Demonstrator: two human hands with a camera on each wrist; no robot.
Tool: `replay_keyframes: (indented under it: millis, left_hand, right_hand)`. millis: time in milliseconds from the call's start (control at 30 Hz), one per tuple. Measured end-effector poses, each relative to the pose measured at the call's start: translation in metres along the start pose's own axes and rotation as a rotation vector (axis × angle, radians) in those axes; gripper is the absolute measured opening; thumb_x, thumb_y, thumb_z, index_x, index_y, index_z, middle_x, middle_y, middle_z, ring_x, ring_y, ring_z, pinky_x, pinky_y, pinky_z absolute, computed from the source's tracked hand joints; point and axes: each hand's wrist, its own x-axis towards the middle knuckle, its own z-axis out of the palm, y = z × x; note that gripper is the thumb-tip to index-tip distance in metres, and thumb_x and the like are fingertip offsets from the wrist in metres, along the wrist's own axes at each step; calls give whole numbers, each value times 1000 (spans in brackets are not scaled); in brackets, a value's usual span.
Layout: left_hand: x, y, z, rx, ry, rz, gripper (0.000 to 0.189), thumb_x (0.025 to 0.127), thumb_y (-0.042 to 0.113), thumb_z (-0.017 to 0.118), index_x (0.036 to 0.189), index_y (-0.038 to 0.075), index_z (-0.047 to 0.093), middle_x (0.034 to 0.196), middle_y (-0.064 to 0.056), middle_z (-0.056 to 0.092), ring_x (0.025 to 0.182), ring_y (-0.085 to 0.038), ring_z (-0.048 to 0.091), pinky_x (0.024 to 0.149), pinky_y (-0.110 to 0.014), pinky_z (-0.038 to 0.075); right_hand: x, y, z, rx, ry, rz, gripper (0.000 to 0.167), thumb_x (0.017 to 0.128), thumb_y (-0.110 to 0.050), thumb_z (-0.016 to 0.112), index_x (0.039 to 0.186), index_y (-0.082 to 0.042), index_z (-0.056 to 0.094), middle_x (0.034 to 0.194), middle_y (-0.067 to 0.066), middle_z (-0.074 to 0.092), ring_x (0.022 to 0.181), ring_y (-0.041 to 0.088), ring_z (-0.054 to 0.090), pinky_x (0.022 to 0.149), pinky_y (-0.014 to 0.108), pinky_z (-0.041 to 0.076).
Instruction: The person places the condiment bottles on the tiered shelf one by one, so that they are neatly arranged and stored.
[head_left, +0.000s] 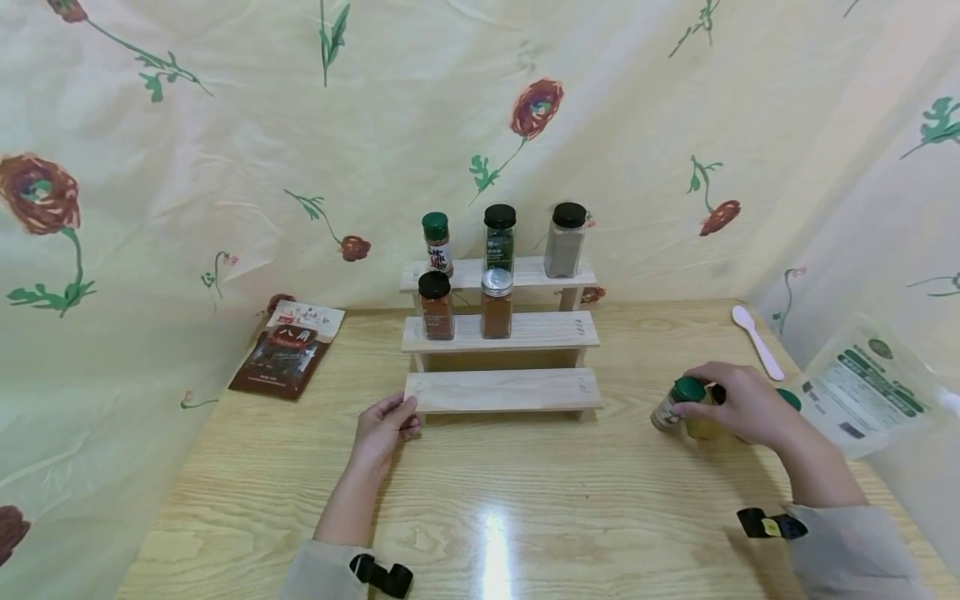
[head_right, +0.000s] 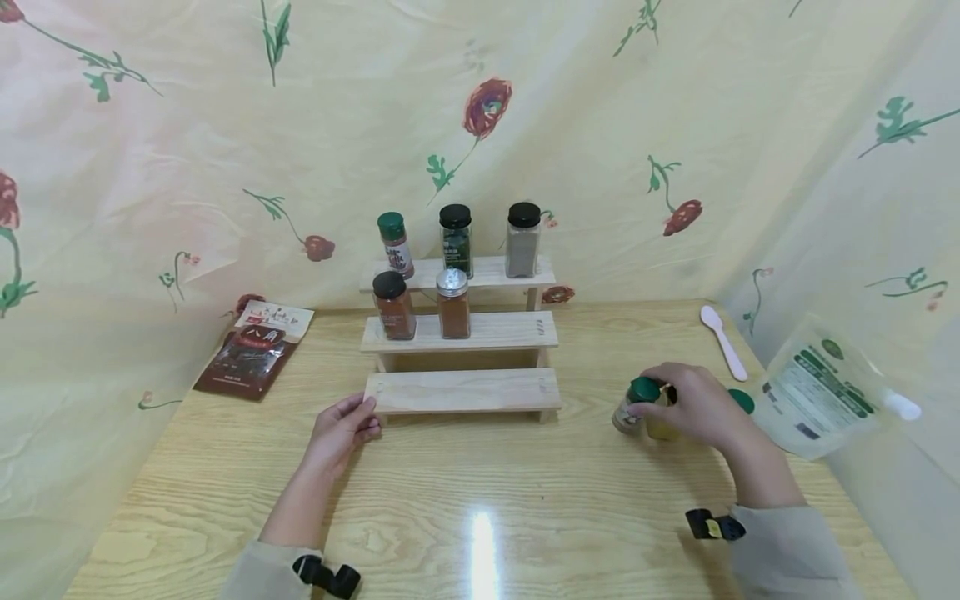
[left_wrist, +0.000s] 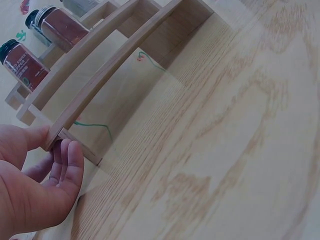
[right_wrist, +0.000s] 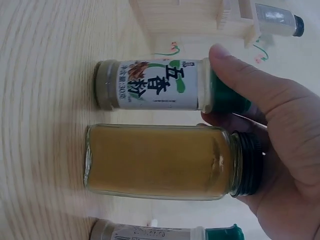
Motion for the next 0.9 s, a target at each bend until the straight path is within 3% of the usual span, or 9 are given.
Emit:
replay_keyframes:
  millis: [300, 500, 633, 733, 833, 900]
  left_hand:
    - [-3, 1, 1, -8, -2, 6, 47, 100, 8, 65, 138, -13, 49, 92, -7, 62, 76, -11, 63, 69, -19, 59]
    - [-2, 0, 1, -10, 1, 2, 45, 100, 8, 65, 137, -12, 50, 93, -7, 62, 76, -12, 64, 70, -19, 60]
    - [-2, 0, 0, -13, -6, 0, 46, 100, 8, 65, 138, -12, 49, 94, -7, 62, 76, -12, 64, 70, -19, 60]
    - [-1, -1, 0, -9, -8, 0, 46, 100, 8, 66, 138, -12, 49, 93, -7, 62, 76, -12, 64, 70, -19, 59]
    - [-1, -1, 0, -10, -8, 0, 45, 99, 9, 66, 136, -12, 50, 92, -7, 63, 76, -12, 64, 69, -19, 59]
    - [-1, -1, 0, -12, -9, 3, 45, 99, 9, 66, 136, -12, 50, 92, -7, 63, 76, -12, 64, 70, -19, 60]
  right_hand:
    - [13, -5, 0, 16, 165, -79, 35, 78, -18, 90, 106, -5, 74, 97, 4, 72, 84, 11, 64, 65, 25, 56]
    - [28, -18, -2, 63, 227, -21, 33, 81, -21, 88, 108, -9, 74, 99, 3, 72, 94, 18, 61, 81, 29, 49]
    - [37, -27, -4, 98, 263, 27, 33, 84, -23, 86, 110, -6, 73, 101, 8, 71, 98, 29, 61, 83, 34, 47]
    - [44, -34, -7, 120, 277, 60, 35, 86, -25, 84, 112, -4, 72, 104, 13, 71, 102, 36, 61, 84, 45, 49]
    - [51, -41, -10, 151, 279, 84, 36, 87, -26, 83, 112, -3, 71, 105, 15, 70, 104, 38, 60, 85, 54, 49]
    - [56, -45, -12, 159, 285, 89, 37, 87, -26, 83, 114, -3, 71, 105, 15, 70, 104, 37, 60, 85, 51, 49]
